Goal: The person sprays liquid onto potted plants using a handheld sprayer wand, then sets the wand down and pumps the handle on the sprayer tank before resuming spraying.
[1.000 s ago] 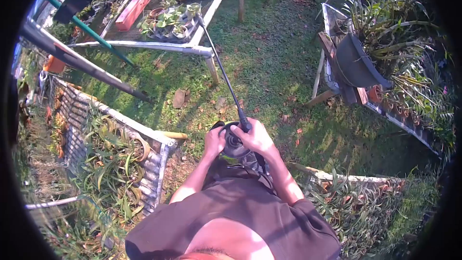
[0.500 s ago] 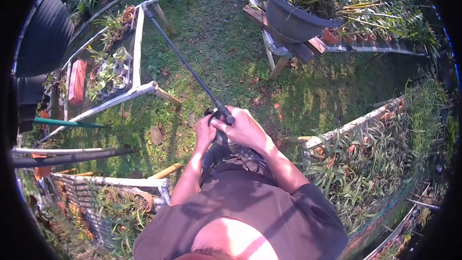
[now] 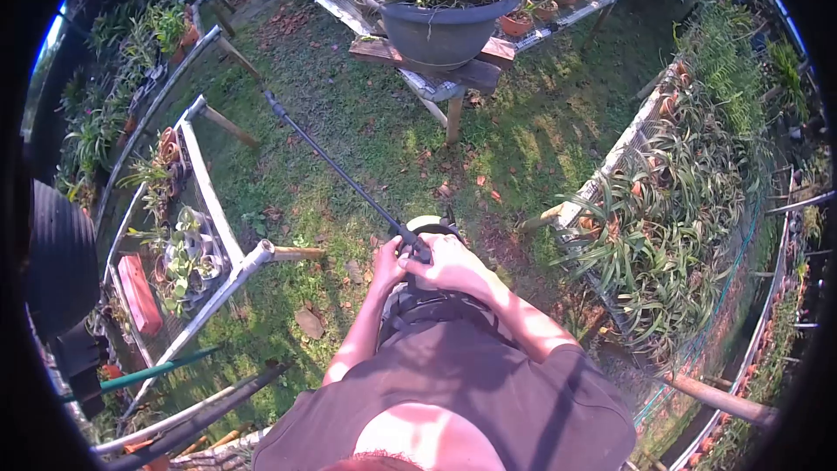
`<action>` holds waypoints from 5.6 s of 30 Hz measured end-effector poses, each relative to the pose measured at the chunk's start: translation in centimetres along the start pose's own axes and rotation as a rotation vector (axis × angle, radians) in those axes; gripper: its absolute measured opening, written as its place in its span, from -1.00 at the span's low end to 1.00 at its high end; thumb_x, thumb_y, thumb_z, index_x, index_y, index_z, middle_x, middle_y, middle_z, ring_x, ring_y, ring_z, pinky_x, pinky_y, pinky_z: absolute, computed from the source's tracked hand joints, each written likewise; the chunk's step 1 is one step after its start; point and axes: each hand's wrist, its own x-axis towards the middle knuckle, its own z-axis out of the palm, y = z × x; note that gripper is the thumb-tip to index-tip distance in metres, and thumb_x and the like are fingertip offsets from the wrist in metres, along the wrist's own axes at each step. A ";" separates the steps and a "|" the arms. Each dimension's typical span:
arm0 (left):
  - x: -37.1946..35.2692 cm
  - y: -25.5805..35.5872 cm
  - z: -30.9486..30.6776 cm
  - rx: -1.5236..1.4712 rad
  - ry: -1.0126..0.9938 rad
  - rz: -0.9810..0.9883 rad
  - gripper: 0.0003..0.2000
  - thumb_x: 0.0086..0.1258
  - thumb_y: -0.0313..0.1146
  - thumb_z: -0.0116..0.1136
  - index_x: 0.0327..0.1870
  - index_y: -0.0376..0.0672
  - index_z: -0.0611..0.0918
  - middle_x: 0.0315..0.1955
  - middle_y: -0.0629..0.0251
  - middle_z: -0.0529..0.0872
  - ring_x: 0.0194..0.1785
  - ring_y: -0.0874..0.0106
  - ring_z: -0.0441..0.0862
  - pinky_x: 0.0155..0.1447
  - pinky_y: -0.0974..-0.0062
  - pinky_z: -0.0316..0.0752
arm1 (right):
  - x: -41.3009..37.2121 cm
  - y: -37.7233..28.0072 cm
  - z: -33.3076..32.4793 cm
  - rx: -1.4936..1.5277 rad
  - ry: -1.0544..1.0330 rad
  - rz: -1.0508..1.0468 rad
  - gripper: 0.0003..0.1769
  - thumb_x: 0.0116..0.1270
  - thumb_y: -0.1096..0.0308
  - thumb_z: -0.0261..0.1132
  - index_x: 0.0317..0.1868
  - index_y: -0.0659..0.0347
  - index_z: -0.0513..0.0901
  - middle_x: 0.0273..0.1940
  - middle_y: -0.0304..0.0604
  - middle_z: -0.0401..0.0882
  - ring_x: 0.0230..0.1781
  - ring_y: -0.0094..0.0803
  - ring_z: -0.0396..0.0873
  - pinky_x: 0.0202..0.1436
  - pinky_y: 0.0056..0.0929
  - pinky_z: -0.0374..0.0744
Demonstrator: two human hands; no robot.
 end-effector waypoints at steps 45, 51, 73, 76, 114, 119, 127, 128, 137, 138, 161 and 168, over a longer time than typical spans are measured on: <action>19.8 23.5 17.5 0.028 -0.902 -0.220 -0.37 0.53 -0.58 -0.06 0.60 -0.35 0.08 0.13 -0.11 0.63 -0.40 0.34 0.76 -0.45 0.46 0.72 | -2.7 14.2 -22.2 0.432 0.907 0.394 -0.59 0.22 0.12 0.55 -0.23 0.29 0.63 -0.48 -0.19 0.60 -0.44 -0.48 0.55 -0.31 -0.37 0.56; 24.7 25.3 21.8 -0.157 -0.845 -0.345 -0.24 0.46 -0.65 -0.12 0.64 -0.28 -0.13 0.33 -0.17 0.44 -0.32 0.26 0.78 -0.36 0.45 0.77 | 5.9 23.3 -25.6 0.506 1.068 0.591 -0.64 0.31 0.12 0.48 -0.27 0.26 0.59 -0.51 -0.19 0.60 -0.52 -0.38 0.59 -0.36 -0.31 0.57; 42.5 34.9 33.8 -0.536 -0.529 -0.545 -0.64 0.41 -0.57 0.10 0.20 -0.08 0.47 -0.58 0.53 0.47 -0.66 0.65 0.30 -0.63 0.60 0.16 | 18.3 29.5 -50.0 0.829 0.790 0.563 -0.68 0.34 0.16 0.49 -0.35 0.18 0.58 -0.68 -0.37 0.45 -0.77 -0.60 0.40 -0.72 -0.48 0.31; 44.7 35.2 37.4 -0.509 -0.568 -0.583 -0.47 0.43 -0.62 0.03 0.42 -0.05 0.38 -0.34 0.39 0.63 -0.46 0.55 0.54 -0.52 0.56 0.42 | 19.0 33.7 -52.0 0.833 0.678 0.541 -0.60 0.34 0.13 0.49 -0.48 0.15 0.52 -0.69 -0.33 0.45 -0.82 -0.59 0.34 -0.77 -0.49 0.26; 66.7 50.6 63.9 -0.218 -0.667 0.191 -0.26 0.26 -0.69 -0.11 0.57 -0.25 0.14 0.29 -0.06 0.51 0.17 0.24 0.65 -0.04 0.46 0.69 | 20.4 47.3 -86.4 0.635 0.919 0.517 -0.67 0.34 0.16 0.45 -0.34 0.23 0.55 -0.60 -0.32 0.51 -0.71 -0.61 0.40 -0.65 -0.47 0.37; 69.3 48.6 68.3 -0.079 -0.610 0.392 -0.26 0.31 -0.68 -0.09 0.59 -0.23 0.10 0.29 -0.02 0.48 -0.14 0.36 0.73 -0.35 0.58 0.73 | 21.4 51.6 -90.4 0.496 0.805 0.614 -0.61 0.32 0.08 0.48 -0.32 0.23 0.57 -0.57 -0.31 0.53 -0.63 -0.62 0.44 -0.54 -0.47 0.42; 78.0 51.2 75.3 -0.433 -0.936 -0.089 -0.32 0.41 -0.62 0.01 0.59 -0.13 0.18 0.37 0.14 0.49 0.29 0.34 0.56 0.29 0.40 0.50 | 16.9 39.6 -104.7 0.298 0.737 0.359 -0.66 0.22 0.20 0.52 -0.32 0.27 0.58 -0.51 -0.24 0.53 -0.48 -0.52 0.44 -0.35 -0.38 0.47; 79.1 51.6 76.4 -0.430 -0.938 -0.098 -0.31 0.40 -0.63 0.04 0.59 -0.16 0.19 0.39 0.13 0.47 0.37 0.33 0.51 0.45 0.34 0.45 | 17.0 39.8 -105.9 0.268 0.744 0.321 -0.65 0.22 0.20 0.51 -0.31 0.28 0.58 -0.51 -0.22 0.54 -0.48 -0.51 0.45 -0.35 -0.38 0.47; 83.7 57.5 82.4 -0.241 -0.719 -0.196 -0.15 0.28 -0.65 0.07 0.63 -0.34 -0.02 0.53 0.02 0.23 0.60 0.29 0.17 0.65 0.40 0.01 | 23.5 55.9 -111.5 0.794 0.791 0.404 -0.72 0.32 0.28 0.46 -0.33 0.17 0.50 -0.65 -0.38 0.44 -0.81 -0.62 0.33 -0.76 -0.50 0.28; 83.5 57.9 83.1 -0.326 -0.733 -0.140 -0.11 0.30 -0.58 0.17 0.64 -0.32 -0.04 0.55 0.02 0.21 0.60 0.30 0.16 0.63 0.39 0.04 | 23.3 57.1 -113.0 0.895 0.636 0.480 -0.72 0.33 0.26 0.45 -0.33 0.16 0.49 -0.67 -0.38 0.42 -0.81 -0.61 0.34 -0.76 -0.51 0.30; 97.5 65.3 94.9 0.019 -0.690 0.032 -0.47 0.33 -0.62 0.09 0.39 -0.28 0.47 0.15 0.04 0.69 0.26 0.26 0.61 0.41 0.34 0.43 | 27.0 60.8 -129.3 0.572 0.613 0.373 -0.68 0.28 0.22 0.48 -0.48 0.24 0.60 -0.63 -0.38 0.49 -0.69 -0.63 0.36 -0.62 -0.50 0.32; 100.8 67.7 96.9 0.162 -0.659 0.098 -0.40 0.31 -0.52 0.09 0.45 -0.27 0.39 0.31 -0.20 0.54 0.44 -0.02 0.46 0.53 0.22 0.33 | 32.1 67.6 -131.1 0.365 0.580 0.558 -0.69 0.23 0.19 0.47 -0.38 0.31 0.65 -0.58 -0.31 0.55 -0.56 -0.54 0.50 -0.43 -0.37 0.52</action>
